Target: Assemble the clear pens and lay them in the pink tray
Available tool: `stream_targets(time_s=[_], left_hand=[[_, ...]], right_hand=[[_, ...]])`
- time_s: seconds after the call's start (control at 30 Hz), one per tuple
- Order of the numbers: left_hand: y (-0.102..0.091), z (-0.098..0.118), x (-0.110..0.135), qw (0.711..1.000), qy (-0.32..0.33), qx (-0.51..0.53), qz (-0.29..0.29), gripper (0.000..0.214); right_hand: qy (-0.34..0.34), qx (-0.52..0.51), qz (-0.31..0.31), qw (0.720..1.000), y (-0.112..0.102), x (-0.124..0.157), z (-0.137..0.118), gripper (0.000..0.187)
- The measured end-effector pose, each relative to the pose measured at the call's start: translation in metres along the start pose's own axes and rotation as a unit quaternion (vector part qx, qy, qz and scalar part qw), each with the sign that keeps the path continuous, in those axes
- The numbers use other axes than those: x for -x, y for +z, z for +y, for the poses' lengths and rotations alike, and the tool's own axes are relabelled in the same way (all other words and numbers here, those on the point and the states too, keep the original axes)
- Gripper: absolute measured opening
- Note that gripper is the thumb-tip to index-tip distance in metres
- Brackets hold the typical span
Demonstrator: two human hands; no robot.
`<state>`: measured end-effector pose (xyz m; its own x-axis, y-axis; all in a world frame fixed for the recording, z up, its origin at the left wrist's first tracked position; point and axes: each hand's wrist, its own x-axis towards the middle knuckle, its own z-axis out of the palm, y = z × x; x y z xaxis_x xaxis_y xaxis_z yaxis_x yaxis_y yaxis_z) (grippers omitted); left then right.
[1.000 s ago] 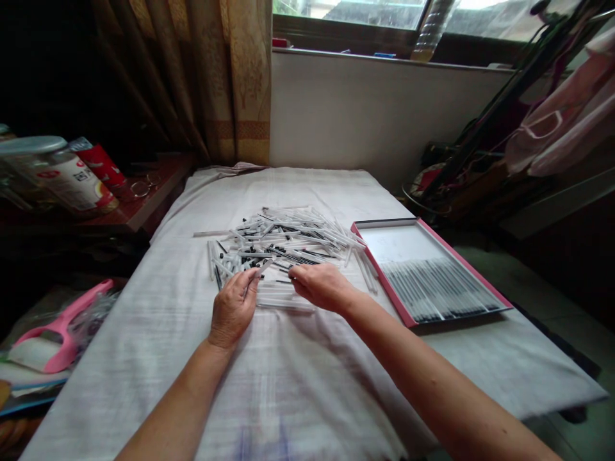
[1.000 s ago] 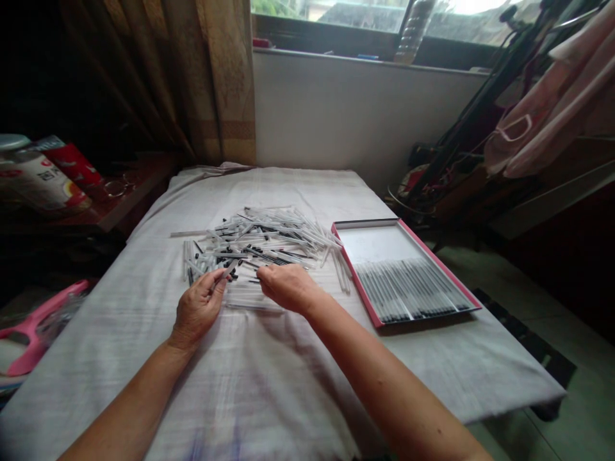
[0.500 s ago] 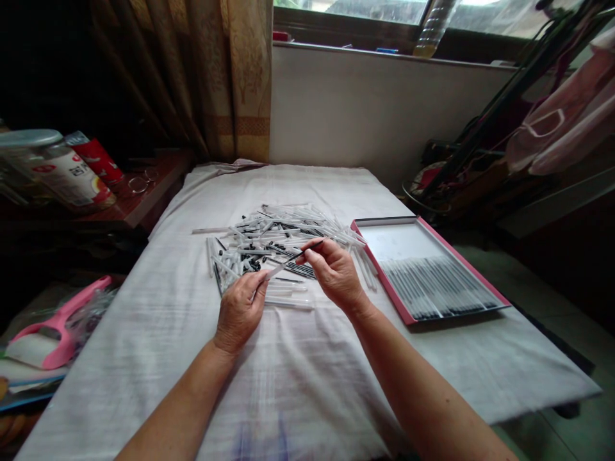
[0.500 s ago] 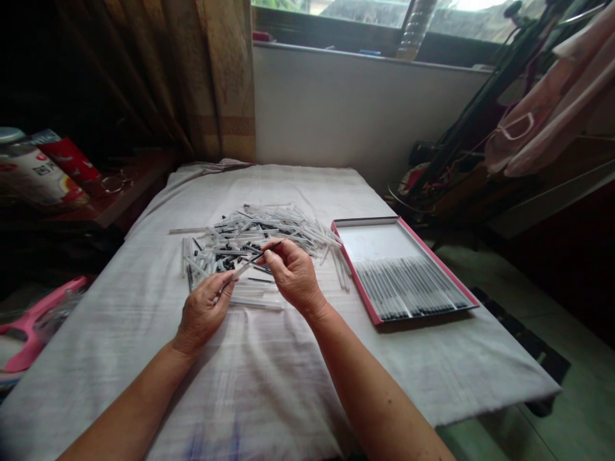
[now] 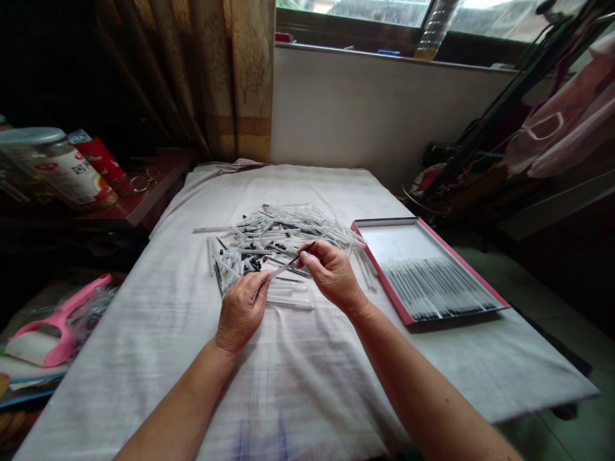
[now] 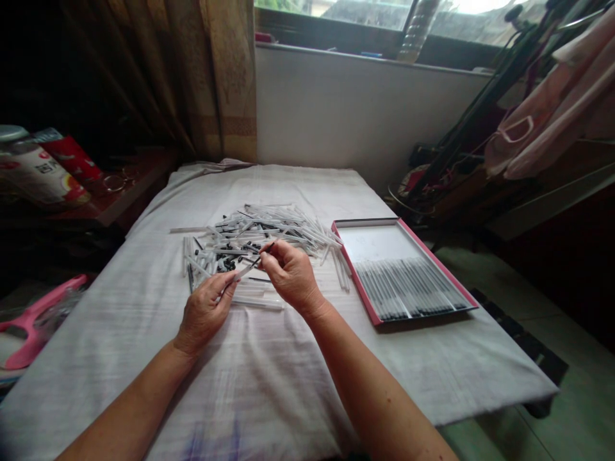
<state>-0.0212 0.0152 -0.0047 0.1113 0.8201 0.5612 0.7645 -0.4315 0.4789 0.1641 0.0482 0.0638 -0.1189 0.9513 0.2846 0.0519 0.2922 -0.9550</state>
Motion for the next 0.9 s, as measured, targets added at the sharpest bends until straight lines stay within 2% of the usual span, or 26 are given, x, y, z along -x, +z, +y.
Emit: stream_targets(time_s=[0.17, 0.23, 0.3, 0.37, 0.43, 0.47, 0.53, 0.6, 0.63, 0.7, 0.77, 0.83, 0.9], left_hand=[[-0.002, 0.004, 0.001, 1.000, -0.016, 0.016, -0.012, 0.028], [-0.004, 0.005, -0.001, 0.998, -0.040, 0.032, -0.023, 0.028], [-0.006, 0.006, -0.002, 0.996, -0.069, 0.052, -0.025, 0.028], [-0.007, 0.006, -0.004, 0.991, -0.102, 0.083, -0.022, 0.027], [-0.007, 0.003, -0.005, 0.982, -0.139, 0.127, -0.013, 0.028], [-0.007, 0.002, -0.005, 0.977, -0.156, 0.145, -0.007, 0.030], [-0.007, -0.002, -0.005, 0.972, -0.177, 0.153, 0.007, 0.033], [-0.008, -0.005, -0.006, 0.977, -0.171, 0.124, 0.019, 0.034], [-0.008, -0.006, -0.006, 0.981, -0.162, 0.103, 0.022, 0.034], [-0.009, -0.007, -0.006, 0.988, -0.142, 0.067, 0.016, 0.031], [-0.010, -0.007, -0.006, 0.991, -0.126, 0.043, -0.003, 0.030], [-0.009, -0.007, -0.005, 0.993, -0.111, 0.030, -0.019, 0.029], [-0.007, -0.006, -0.003, 0.995, -0.090, 0.018, -0.027, 0.029]], right_hand=[[0.004, 0.111, -0.083, 0.990, 0.003, -0.006, -0.004, 0.019], [0.029, 0.129, -0.121, 0.984, 0.004, -0.010, -0.009, 0.022], [0.071, 0.113, -0.128, 0.983, 0.001, -0.014, -0.011, 0.026], [0.129, 0.058, -0.080, 0.987, -0.005, -0.021, -0.008, 0.020], [0.208, -0.036, -0.004, 0.977, -0.015, -0.028, 0.001, 0.006], [0.254, -0.098, 0.044, 0.961, -0.020, -0.032, 0.007, 0.004], [0.321, -0.223, 0.150, 0.908, -0.029, -0.036, 0.018, 0.015], [0.345, -0.299, 0.228, 0.860, -0.033, -0.036, 0.027, 0.027], [0.350, -0.316, 0.248, 0.847, -0.032, -0.034, 0.031, 0.032], [0.354, -0.329, 0.239, 0.842, -0.028, -0.027, 0.038, 0.041], [0.355, -0.344, 0.194, 0.848, -0.021, -0.018, 0.043, 0.044], [0.348, -0.353, 0.141, 0.857, -0.016, -0.010, 0.048, 0.043], [0.344, -0.360, 0.118, 0.859, -0.015, -0.005, 0.050, 0.038]])
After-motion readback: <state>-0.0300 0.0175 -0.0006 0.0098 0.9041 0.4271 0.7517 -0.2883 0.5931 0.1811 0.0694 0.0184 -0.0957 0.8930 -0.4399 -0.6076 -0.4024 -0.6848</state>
